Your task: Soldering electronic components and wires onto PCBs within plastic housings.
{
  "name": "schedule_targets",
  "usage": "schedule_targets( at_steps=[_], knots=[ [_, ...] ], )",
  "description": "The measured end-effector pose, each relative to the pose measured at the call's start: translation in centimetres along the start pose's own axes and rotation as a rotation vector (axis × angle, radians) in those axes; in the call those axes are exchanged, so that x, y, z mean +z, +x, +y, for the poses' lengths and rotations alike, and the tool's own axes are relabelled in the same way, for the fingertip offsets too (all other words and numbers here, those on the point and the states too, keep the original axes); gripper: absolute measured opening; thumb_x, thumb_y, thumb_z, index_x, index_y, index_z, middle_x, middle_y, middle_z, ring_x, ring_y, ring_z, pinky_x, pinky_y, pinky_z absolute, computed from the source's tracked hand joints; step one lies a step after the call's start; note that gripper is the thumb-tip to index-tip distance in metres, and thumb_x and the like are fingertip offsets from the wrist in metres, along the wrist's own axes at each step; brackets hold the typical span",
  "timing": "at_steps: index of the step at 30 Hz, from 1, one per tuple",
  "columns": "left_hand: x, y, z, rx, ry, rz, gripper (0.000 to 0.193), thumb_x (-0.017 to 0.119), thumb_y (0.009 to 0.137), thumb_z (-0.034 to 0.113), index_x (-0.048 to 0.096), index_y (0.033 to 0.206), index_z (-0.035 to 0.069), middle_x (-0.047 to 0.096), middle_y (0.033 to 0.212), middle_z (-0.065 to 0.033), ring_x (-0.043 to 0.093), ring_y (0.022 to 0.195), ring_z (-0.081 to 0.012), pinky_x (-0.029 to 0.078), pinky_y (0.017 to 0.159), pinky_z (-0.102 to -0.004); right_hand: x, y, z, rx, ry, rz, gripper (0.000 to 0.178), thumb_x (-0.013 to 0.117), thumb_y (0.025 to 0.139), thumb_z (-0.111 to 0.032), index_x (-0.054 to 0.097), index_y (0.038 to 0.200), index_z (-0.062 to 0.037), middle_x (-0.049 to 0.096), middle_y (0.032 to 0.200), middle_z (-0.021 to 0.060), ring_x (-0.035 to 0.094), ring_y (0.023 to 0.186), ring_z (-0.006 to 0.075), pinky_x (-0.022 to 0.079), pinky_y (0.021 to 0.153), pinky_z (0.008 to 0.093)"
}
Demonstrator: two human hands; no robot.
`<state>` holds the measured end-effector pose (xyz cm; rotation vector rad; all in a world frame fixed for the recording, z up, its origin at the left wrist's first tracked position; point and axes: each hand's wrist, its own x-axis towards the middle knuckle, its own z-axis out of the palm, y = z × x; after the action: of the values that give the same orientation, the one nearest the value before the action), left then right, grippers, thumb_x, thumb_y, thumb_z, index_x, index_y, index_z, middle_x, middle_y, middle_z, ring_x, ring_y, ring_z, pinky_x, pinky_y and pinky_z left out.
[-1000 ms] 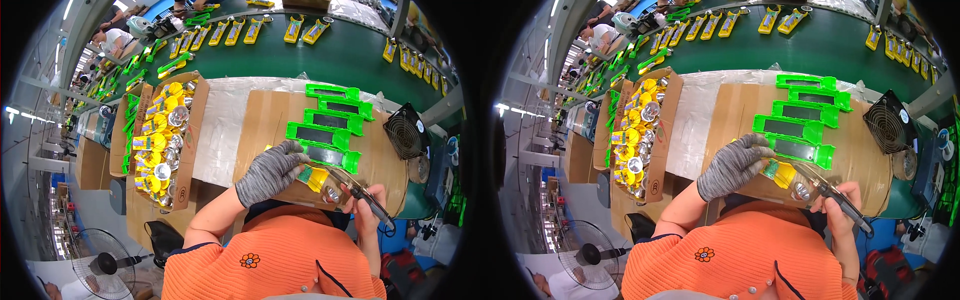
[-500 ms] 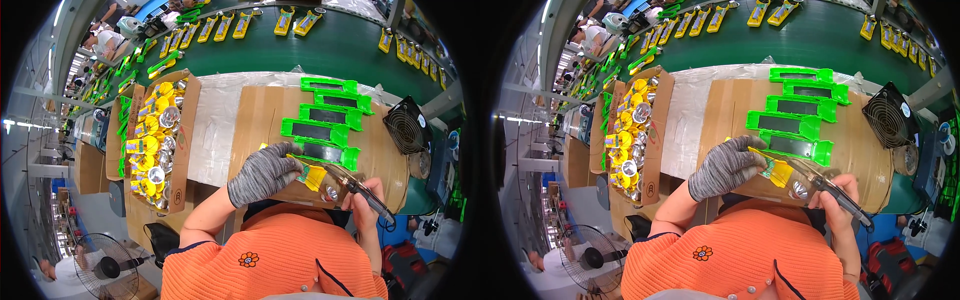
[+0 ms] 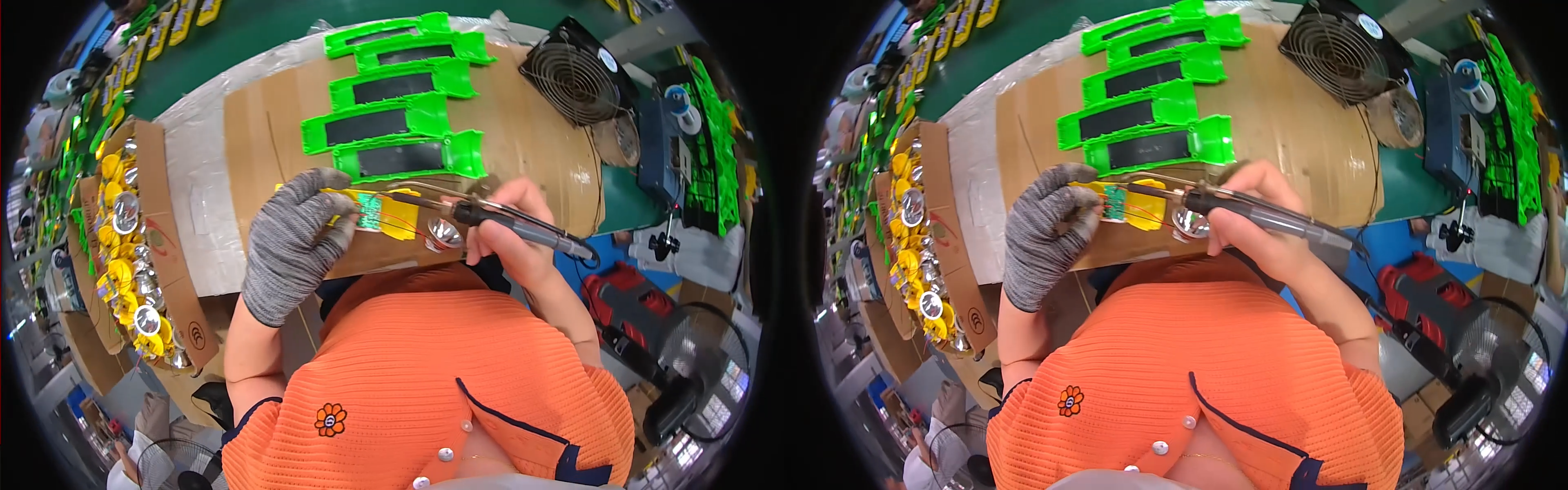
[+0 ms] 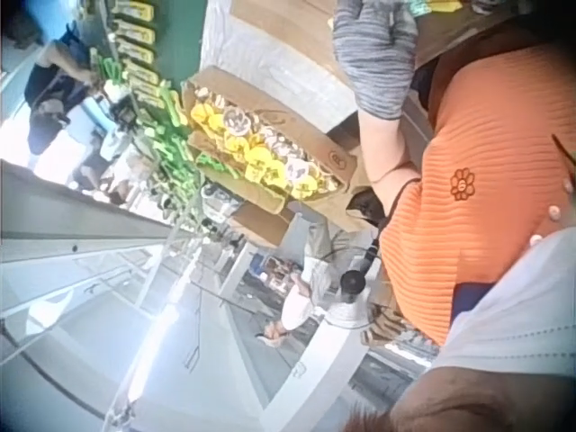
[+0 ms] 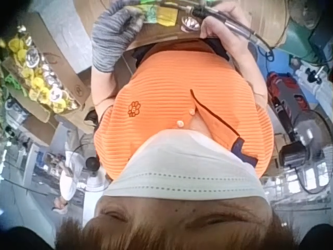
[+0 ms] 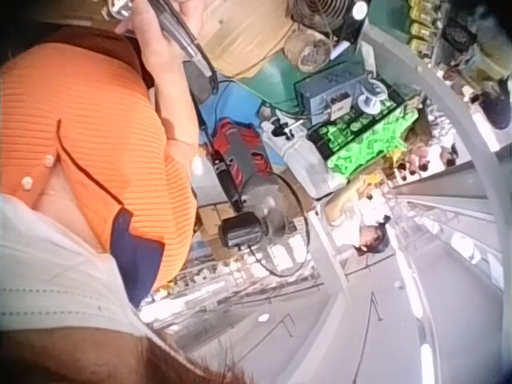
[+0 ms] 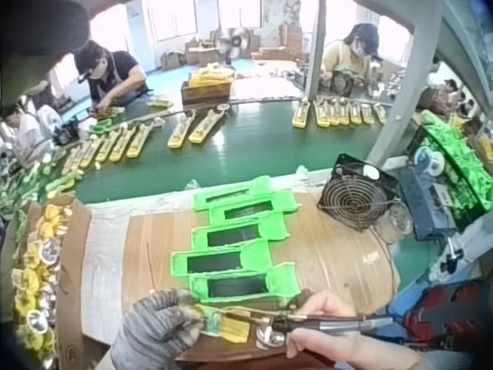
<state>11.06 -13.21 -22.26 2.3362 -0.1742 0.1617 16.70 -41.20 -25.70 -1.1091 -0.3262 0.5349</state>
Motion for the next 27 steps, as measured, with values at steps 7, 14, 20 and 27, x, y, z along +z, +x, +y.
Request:
schedule_targets(
  at_steps=[7,14,20,27],
  knots=[
    [0.3,0.3,0.2,0.018,0.077,0.009,0.018,0.073,0.075,-0.001,0.066,0.09,0.004,0.066,0.103,-0.0141,0.067,0.089,-0.0303,0.055,0.078,-0.0358,1.0,0.7,-0.6,0.055,-0.04,0.039,0.019,0.064,0.091,-0.001,0.047,0.098,-0.0034,0.064,0.083,0.0091,0.063,0.063,0.0114,0.052,0.056,0.026],
    [0.4,0.4,0.2,0.077,0.128,-0.035,0.021,0.071,0.073,-0.002,0.062,0.092,0.003,0.066,0.102,-0.0155,0.065,0.09,-0.0337,0.055,0.078,-0.0393,1.2,1.1,-1.0,0.132,-0.108,0.015,0.016,0.064,0.09,-0.001,0.049,0.094,-0.0039,0.066,0.082,0.0085,0.062,0.064,0.0096,0.052,0.061,0.0262],
    [0.3,0.4,0.2,0.095,0.142,-0.026,0.022,0.071,0.074,-0.001,0.062,0.094,0.003,0.065,0.103,-0.015,0.065,0.091,-0.034,0.054,0.078,-0.0398,1.5,1.6,-0.6,0.088,-0.23,-0.05,0.016,0.059,0.089,0.0,0.045,0.096,-0.005,0.061,0.07,0.0045,0.062,0.058,0.0102,0.04,0.11,0.0506],
    [0.4,0.4,0.4,0.052,0.116,-0.041,0.022,0.071,0.074,-0.001,0.063,0.094,0.004,0.065,0.104,-0.0146,0.064,0.092,-0.034,0.054,0.08,-0.0401,1.5,1.6,-0.2,0.076,-0.22,-0.068,0.018,0.06,0.09,0.002,0.045,0.096,-0.0056,0.064,0.074,0.0049,0.062,0.06,0.0093,0.038,0.111,0.0504]
  ],
)
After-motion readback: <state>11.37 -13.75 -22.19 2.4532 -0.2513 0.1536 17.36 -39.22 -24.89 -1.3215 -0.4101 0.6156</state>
